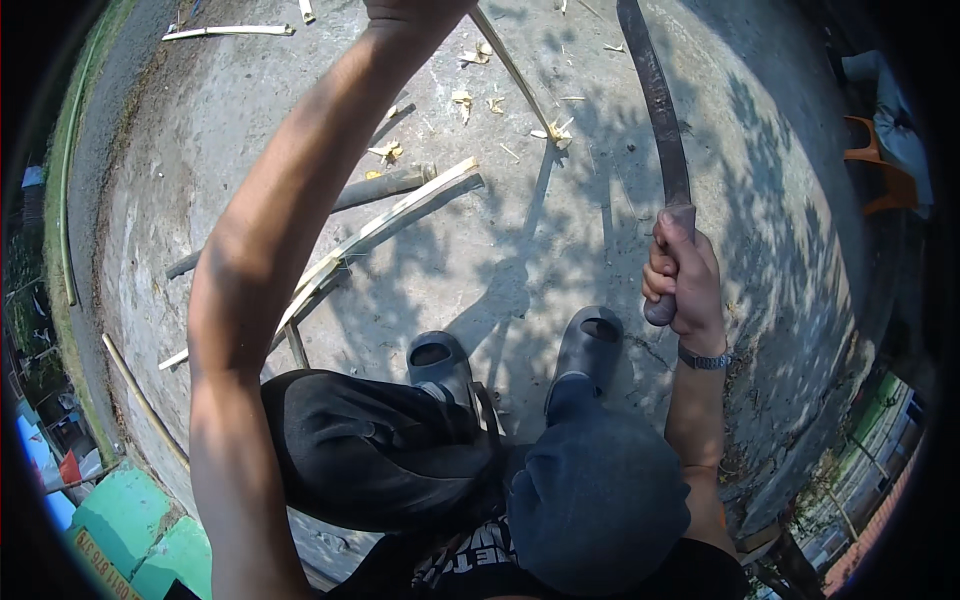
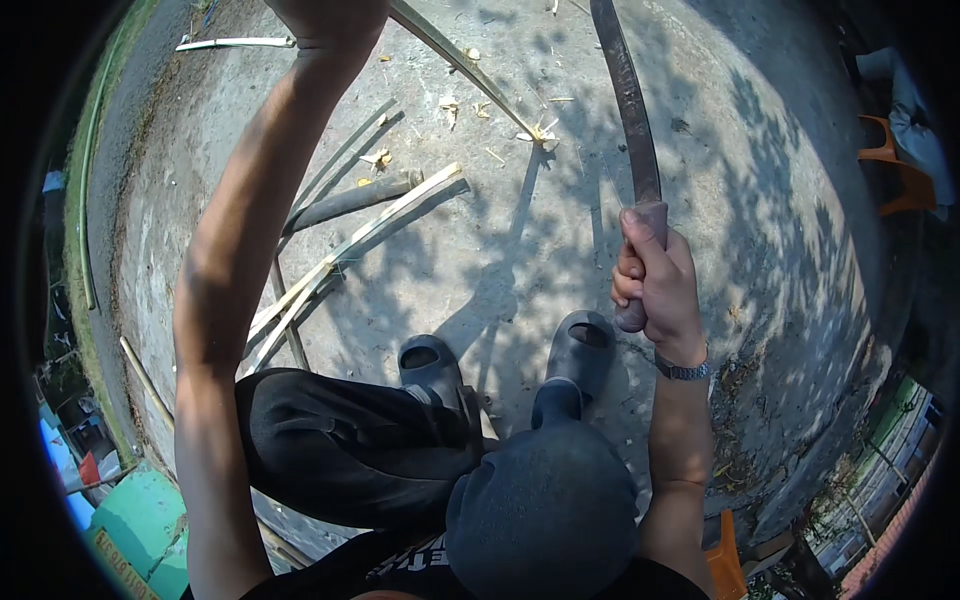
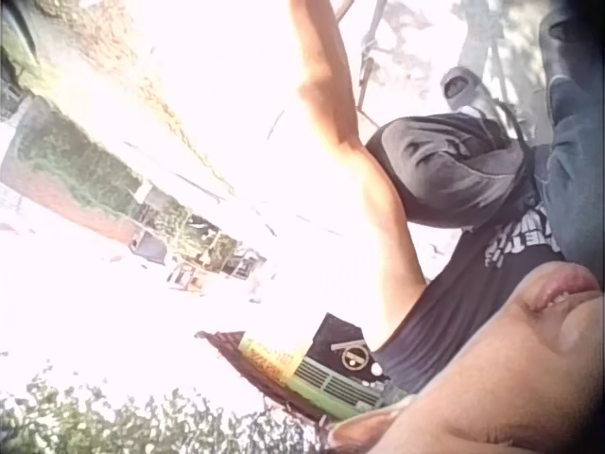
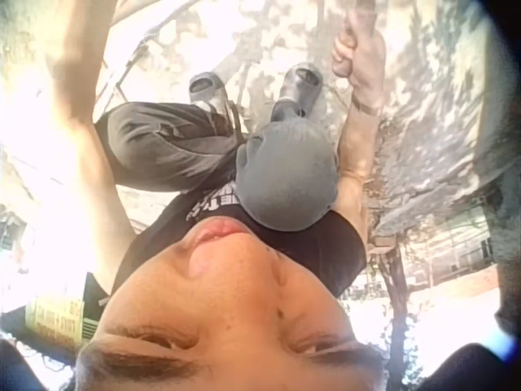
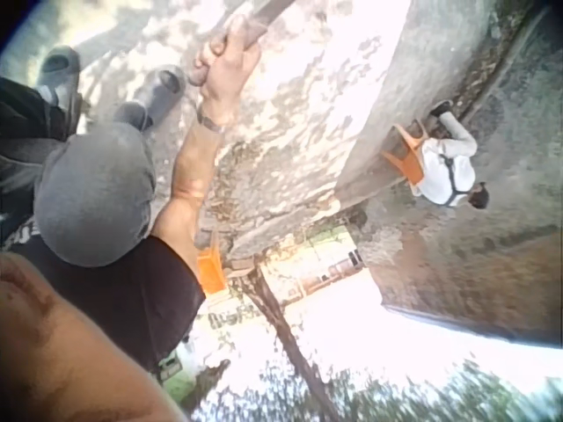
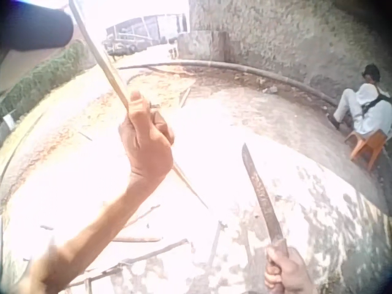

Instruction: The person scrapes and trims bamboo strips using a large knife, handling several strips one at a time while sitting outdoors.

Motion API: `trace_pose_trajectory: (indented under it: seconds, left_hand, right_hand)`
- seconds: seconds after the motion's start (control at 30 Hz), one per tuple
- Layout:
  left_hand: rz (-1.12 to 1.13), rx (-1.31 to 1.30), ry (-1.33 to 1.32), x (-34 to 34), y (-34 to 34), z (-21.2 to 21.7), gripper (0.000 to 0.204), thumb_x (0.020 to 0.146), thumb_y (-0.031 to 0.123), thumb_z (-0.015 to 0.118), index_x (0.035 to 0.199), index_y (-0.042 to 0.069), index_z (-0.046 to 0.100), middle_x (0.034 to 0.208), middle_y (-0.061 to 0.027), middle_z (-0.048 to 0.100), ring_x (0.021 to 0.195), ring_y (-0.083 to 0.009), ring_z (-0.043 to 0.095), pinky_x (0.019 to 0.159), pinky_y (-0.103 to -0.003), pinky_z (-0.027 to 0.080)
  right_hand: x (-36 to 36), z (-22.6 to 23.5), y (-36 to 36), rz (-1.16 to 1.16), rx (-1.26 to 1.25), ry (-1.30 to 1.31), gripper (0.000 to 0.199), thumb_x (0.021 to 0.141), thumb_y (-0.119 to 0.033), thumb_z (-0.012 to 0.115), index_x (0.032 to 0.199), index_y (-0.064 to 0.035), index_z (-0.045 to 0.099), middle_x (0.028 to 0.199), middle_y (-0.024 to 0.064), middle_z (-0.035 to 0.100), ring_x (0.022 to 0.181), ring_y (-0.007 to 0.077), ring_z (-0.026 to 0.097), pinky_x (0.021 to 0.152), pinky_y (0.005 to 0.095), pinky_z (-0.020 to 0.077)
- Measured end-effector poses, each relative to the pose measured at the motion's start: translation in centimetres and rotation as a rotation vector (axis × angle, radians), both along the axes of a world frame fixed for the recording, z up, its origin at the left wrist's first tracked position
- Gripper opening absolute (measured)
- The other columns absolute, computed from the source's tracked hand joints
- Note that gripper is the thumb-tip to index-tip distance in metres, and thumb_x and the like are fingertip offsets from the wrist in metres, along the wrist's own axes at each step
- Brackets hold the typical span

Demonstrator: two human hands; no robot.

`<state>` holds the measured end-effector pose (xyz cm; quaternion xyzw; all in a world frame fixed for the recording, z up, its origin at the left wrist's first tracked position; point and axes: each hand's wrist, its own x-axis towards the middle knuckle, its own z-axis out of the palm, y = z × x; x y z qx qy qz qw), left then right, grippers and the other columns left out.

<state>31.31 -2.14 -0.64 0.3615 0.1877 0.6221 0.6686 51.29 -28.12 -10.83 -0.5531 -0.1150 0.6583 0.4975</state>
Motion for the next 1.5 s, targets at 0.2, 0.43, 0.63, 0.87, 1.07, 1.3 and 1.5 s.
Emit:
trace_pose_trajectory:
  seconds: [0.2, 0.43, 0.63, 0.87, 1.07, 1.3, 1.5]
  left_hand:
    - [0.382, 0.404, 0.33, 0.6, 1.0, -4.0, 0.054, 0.107, 0.06, 0.04, 0.072, 0.019, 0.032, 0.055, 0.0061, 0.027, 0.045, -0.0066, 0.028, 0.041, -0.026, 0.022]
    - [0.011, 0.006, -0.299, -1.0, -0.7, -2.6, 0.051, 0.107, 0.057, 0.04, 0.079, 0.015, 0.035, 0.059, 0.0056, 0.028, 0.047, -0.0064, 0.027, 0.043, -0.026, 0.022]
    - [0.456, 0.415, 0.546, -1.7, -1.4, -4.0, 0.053, 0.108, 0.055, 0.034, 0.074, 0.014, 0.035, 0.055, 0.0033, 0.031, 0.048, -0.0079, 0.03, 0.044, -0.028, 0.024]
    - [0.369, 0.561, 0.396, -1.2, 1.5, -2.0, 0.052, 0.109, 0.05, 0.042, 0.07, 0.018, 0.034, 0.057, 0.0058, 0.025, 0.047, -0.0078, 0.027, 0.042, -0.028, 0.024]
    - [0.035, 0.339, -0.061, -3.0, 2.5, -2.6, 0.05, 0.108, 0.051, 0.046, 0.072, 0.018, 0.034, 0.058, 0.006, 0.025, 0.047, -0.0073, 0.025, 0.043, -0.027, 0.022]
    - [0.287, 0.506, 0.293, -3.7, 2.1, -3.4, 0.048, 0.108, 0.05, 0.048, 0.075, 0.016, 0.039, 0.057, 0.0056, 0.028, 0.048, -0.0071, 0.025, 0.043, -0.027, 0.022]
    - [0.428, 0.582, 0.537, -5.4, 1.1, -3.5, 0.065, 0.106, 0.063, 0.038, 0.063, 0.015, 0.037, 0.053, 0.0035, 0.031, 0.046, -0.009, 0.029, 0.043, -0.03, 0.022]
  right_hand:
    - [-2.2, 2.7, 1.7, -0.159, 0.347, -0.611, 0.024, 0.097, -0.014, 0.066, 0.083, -0.0052, 0.049, 0.055, -0.0036, 0.042, 0.042, 0.0045, 0.038, 0.04, 0.0268, 0.0352]
    - [-7.4, -5.5, 0.2, -0.325, 0.519, -0.568, 0.019, 0.098, -0.009, 0.057, 0.081, -0.0027, 0.05, 0.057, 0.0031, 0.051, 0.046, 0.0137, 0.051, 0.047, 0.0325, 0.0442]
    - [-8.5, -18.7, -5.9, 0.32, -0.295, -0.551, 0.021, 0.089, -0.017, 0.064, 0.075, -0.0018, 0.06, 0.063, 0.0144, 0.062, 0.055, 0.0236, 0.063, 0.052, 0.0404, 0.048]
    - [-3.6, -13.7, -3.1, 0.401, -0.422, 0.139, 0.03, 0.088, 0.0, 0.068, 0.075, -0.0124, 0.044, 0.06, -0.0057, 0.042, 0.044, 0.0045, 0.039, 0.04, 0.0254, 0.0308]
    - [-2.4, -15.6, -2.0, 0.43, -0.332, 0.392, 0.023, 0.089, 0.001, 0.064, 0.082, -0.0118, 0.045, 0.06, -0.0061, 0.041, 0.044, 0.0036, 0.037, 0.043, 0.0284, 0.0341]
    - [-5.8, -16.3, -0.5, 0.428, -0.349, 0.23, 0.018, 0.089, -0.007, 0.065, 0.079, -0.0077, 0.05, 0.058, -0.0009, 0.047, 0.04, 0.0119, 0.043, 0.044, 0.0317, 0.0379]
    - [-5.7, -8.7, 1.4, 0.444, -0.25, -0.581, 0.022, 0.089, -0.021, 0.074, 0.083, -0.007, 0.058, 0.059, -0.0008, 0.052, 0.041, 0.0121, 0.048, 0.043, 0.0322, 0.0408]
